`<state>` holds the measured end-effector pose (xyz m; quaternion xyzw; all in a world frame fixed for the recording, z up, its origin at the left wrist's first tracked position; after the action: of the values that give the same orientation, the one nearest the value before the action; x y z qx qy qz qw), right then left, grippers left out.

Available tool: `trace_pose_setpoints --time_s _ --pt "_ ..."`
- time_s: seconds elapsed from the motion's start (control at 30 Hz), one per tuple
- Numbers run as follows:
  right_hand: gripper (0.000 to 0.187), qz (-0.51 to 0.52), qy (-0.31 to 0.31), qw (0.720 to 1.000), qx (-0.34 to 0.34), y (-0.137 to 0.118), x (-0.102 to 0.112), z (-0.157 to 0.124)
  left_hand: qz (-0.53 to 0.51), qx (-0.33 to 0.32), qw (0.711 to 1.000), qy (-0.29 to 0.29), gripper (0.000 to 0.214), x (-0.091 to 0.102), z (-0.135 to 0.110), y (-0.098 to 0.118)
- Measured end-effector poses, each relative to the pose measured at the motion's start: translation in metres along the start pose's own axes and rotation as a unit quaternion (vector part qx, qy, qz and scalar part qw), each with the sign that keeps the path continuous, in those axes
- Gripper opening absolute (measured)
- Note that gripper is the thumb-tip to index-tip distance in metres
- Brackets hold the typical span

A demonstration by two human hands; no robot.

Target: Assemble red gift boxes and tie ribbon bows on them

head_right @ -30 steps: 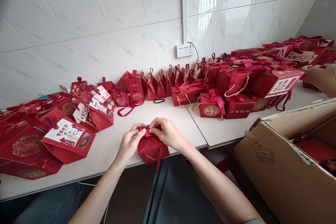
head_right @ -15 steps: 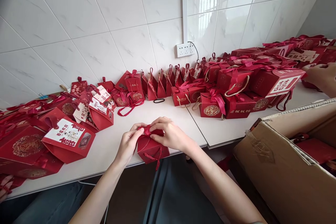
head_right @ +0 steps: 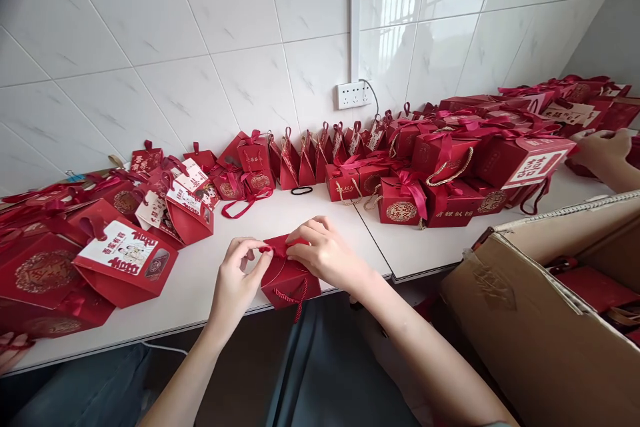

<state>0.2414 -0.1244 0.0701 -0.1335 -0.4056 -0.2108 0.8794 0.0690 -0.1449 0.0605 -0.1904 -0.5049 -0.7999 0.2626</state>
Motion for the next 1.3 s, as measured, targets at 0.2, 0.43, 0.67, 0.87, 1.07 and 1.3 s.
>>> trace_pose_setpoints --time_s 0.2,0.43,0.67,0.87,1.07,1.3 --pt "0.028 -0.062 -0.005 0.998 0.022 0.005 0.006 -0.004 -0.042 0.043 0.998 -0.027 0.016 0.002 -0.010 0.003" --pt "0.034 -0.106 0.005 0.994 0.039 0.009 0.011 -0.010 -0.024 0.060 0.997 -0.032 0.015 0.002 -0.014 -0.005" --pt "0.030 -0.129 0.014 0.989 0.069 0.007 0.010 -0.020 0.115 -0.003 0.992 0.054 0.010 -0.005 -0.032 -0.002" --pt "0.020 -0.045 -0.009 0.999 -0.008 0.013 0.007 -0.019 0.131 0.030 0.990 0.046 0.008 -0.009 -0.032 0.000" --pt "0.029 0.137 -0.049 0.972 -0.187 0.026 -0.001 -0.013 0.014 0.087 0.996 -0.022 0.012 -0.005 -0.022 -0.007" --pt "0.035 0.307 -0.022 0.885 -0.348 0.032 -0.024 0.008 -0.141 0.103 0.980 -0.092 0.015 -0.009 -0.017 -0.018"
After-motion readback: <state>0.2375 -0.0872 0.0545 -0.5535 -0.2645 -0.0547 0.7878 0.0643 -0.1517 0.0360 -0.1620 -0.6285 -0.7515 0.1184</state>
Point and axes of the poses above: each hand's wrist, its own z-axis towards the middle knuckle, its own x-axis out of the back of the hand, y = z × x, the point moved 3 cm from there along z, towards the middle knuckle, and after that the axes turned 9 degrees about -y, right-handed, at the moved point
